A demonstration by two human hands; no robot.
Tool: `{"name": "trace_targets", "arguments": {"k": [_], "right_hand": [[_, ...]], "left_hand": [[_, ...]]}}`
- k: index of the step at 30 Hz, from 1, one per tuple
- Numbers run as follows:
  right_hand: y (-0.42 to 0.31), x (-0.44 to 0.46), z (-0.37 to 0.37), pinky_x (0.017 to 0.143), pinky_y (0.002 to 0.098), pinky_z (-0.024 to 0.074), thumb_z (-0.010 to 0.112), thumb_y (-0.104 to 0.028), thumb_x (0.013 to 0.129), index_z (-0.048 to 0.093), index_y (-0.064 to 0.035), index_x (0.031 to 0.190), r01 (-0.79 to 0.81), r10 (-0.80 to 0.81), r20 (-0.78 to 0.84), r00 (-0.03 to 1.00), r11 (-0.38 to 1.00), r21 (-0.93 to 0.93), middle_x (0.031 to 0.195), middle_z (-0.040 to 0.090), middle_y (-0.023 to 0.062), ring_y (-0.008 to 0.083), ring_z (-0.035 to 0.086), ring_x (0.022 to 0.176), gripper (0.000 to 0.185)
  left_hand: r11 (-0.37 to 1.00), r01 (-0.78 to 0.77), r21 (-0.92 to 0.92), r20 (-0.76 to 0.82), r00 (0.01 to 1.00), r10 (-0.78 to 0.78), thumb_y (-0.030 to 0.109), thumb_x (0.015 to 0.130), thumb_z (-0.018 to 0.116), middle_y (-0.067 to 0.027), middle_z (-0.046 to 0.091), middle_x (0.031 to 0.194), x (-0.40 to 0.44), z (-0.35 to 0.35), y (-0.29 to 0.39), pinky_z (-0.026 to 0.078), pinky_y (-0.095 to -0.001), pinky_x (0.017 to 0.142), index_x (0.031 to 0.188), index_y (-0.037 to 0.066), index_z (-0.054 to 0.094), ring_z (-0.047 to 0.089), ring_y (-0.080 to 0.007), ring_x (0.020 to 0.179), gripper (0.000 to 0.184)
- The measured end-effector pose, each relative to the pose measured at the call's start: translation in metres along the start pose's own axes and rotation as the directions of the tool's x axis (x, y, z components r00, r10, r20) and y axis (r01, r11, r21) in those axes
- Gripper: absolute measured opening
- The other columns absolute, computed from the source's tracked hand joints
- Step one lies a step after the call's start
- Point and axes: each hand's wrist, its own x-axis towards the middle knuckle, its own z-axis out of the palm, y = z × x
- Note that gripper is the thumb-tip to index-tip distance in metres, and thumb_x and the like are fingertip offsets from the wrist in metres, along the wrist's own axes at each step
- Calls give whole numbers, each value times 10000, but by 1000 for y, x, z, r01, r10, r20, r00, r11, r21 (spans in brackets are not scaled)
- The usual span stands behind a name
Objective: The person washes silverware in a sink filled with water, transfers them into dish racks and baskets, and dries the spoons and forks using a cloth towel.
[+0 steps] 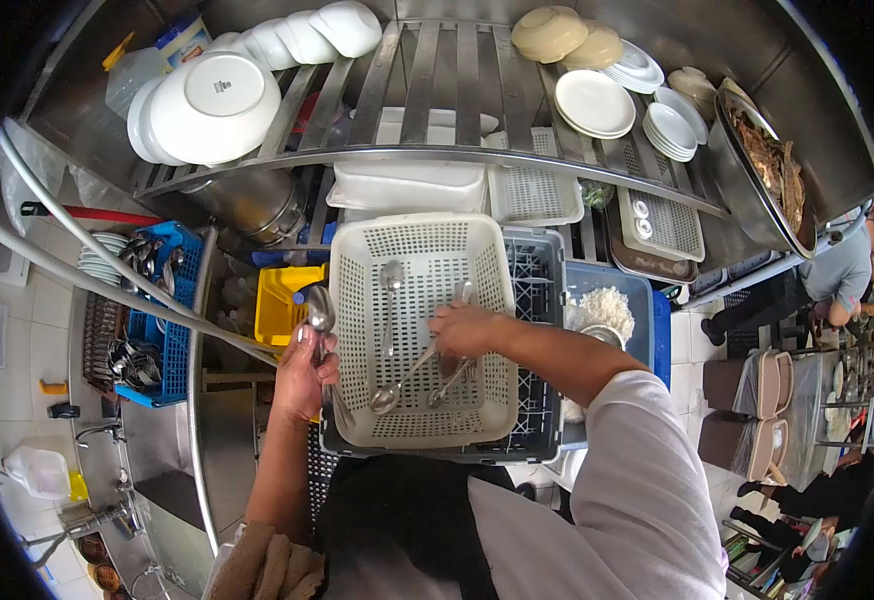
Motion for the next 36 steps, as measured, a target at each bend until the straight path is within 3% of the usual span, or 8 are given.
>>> {"name": "trace_targets", "arguments": {"k": [3, 6, 10, 15, 18, 23, 28, 36], "right_hand": [[7, 19, 16, 987, 455, 446, 687, -192, 809, 716, -91, 1001, -113, 128, -129, 983, 987, 113, 1099, 643, 97, 301, 562, 1135, 219], [8, 16, 21, 987, 456, 457, 656, -160, 834, 685, -43, 1010, -208, 218, -172, 961, 975, 72, 1102, 660, 127, 336, 591, 1128, 213], [10, 16, 8, 969, 474, 473, 648, -193, 881, 649, -29, 1020, -234, 240, -149, 959, 971, 57, 1087, 652, 133, 366, 607, 1100, 216], [-35, 49, -10, 979, 466, 454, 660, -313, 924, 663, -42, 1105, -50, 159, -157, 975, 840, 540, 1102, 635, 128, 333, 559, 1145, 326], [-56, 61, 16, 978, 461, 451, 635, -262, 939, 673, -47, 1135, 118, -60, -249, 967, 968, 224, 1153, 609, 132, 329, 519, 1181, 294], [-46, 50, 27, 974, 488, 452, 578, -237, 968, 631, -43, 1144, 41, -45, -67, 997, 997, -60, 1268, 591, 174, 347, 530, 1187, 267], [-70, 14, -68, 914, 531, 478, 467, -261, 1057, 520, -54, 1122, -386, 551, -105, 828, 695, 607, 1187, 616, 275, 418, 623, 1094, 223], [-98, 6, -110, 954, 485, 474, 609, -191, 955, 633, -24, 999, 78, 514, -550, 659, 680, 729, 999, 659, 149, 416, 593, 1092, 174]], "left_hand": [[999, -55, -1, 48, 997, 55, 389, 1034, 566, 12, 487, 880, -1, -6, -5, 343, -222, 560, 1438, 223, 452, 373, -51, 596, 451], [787, 169, -594, 479, 860, 177, 353, 1044, 545, 21, 436, 820, -9, -7, -4, 354, -213, 567, 1545, 272, 330, 399, -44, 591, 552], [730, 166, -663, 442, 874, 203, 246, 1017, 565, 18, 467, 917, -17, -18, -2, 431, -241, 621, 1503, 276, 415, 459, -57, 705, 509], [788, 36, -614, 297, 936, 189, 115, 950, 576, -15, 525, 1031, -20, -22, -5, 527, -311, 788, 1443, 228, 486, 528, -101, 862, 513], [571, 218, -791, 354, 925, 137, 130, 991, 575, 11, 516, 959, -12, -29, -18, 492, -241, 694, 1434, 134, 501, 502, -34, 754, 449], [719, 146, -680, 198, 980, -13, 325, 1002, 643, 82, 428, 747, -8, -31, -23, 379, -179, 586, 1252, 135, 593, 399, -8, 611, 317], [912, -197, -360, -100, 980, 172, 437, 951, 681, 80, 423, 807, 4, -14, -25, 367, -200, 649, 1227, 178, 565, 410, -56, 709, 395], [885, 120, -450, 13, 992, -128, 298, 941, 703, -10, 622, 945, 77, 56, -49, 492, -303, 700, 1099, 74, 628, 589, -138, 841, 285]]}}
